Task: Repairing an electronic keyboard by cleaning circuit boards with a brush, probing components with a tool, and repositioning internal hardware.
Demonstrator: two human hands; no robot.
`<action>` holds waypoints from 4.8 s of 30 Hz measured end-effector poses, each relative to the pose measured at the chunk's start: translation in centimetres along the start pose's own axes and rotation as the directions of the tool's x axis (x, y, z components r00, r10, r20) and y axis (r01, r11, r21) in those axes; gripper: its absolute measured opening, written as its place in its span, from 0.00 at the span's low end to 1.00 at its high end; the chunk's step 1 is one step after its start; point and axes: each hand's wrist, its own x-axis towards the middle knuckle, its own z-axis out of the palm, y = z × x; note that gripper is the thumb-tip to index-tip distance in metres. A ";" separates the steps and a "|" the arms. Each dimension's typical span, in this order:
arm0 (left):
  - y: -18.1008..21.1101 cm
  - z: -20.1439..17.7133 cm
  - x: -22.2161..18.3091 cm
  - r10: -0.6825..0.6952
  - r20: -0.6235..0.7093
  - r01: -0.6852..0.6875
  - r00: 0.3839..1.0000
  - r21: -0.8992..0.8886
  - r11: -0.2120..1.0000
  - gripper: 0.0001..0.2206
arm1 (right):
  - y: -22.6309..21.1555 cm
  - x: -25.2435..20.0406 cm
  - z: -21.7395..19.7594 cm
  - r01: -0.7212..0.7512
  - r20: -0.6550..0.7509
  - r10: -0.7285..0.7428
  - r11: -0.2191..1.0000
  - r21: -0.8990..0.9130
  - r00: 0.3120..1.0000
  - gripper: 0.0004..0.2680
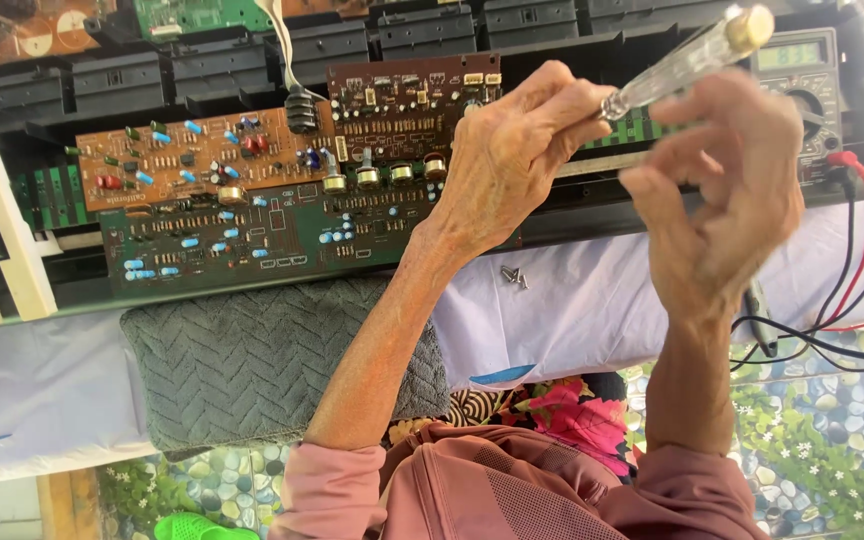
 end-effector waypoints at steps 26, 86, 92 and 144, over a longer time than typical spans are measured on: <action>-1.1 -0.9 0.2 -0.203 -0.414 0.094 0.888 -0.268 0.959 0.07 | 2.8 5.3 0.1 0.017 -0.085 -0.013 0.998 0.054 0.996 0.08; 0.1 -1.8 0.6 -0.176 -0.377 0.080 0.909 -0.256 0.963 0.07 | 4.5 5.3 1.2 -0.015 -0.177 0.064 0.963 0.269 0.982 0.12; 0.0 -1.6 0.5 -0.208 -0.378 0.105 0.902 -0.276 0.955 0.08 | 3.3 5.1 1.6 -0.086 -0.053 0.106 0.951 0.297 0.993 0.12; -1.7 0.3 -0.8 -0.214 -0.338 0.145 0.917 -0.216 0.966 0.08 | 8.1 1.5 3.6 -0.234 0.003 0.240 0.943 0.236 0.971 0.12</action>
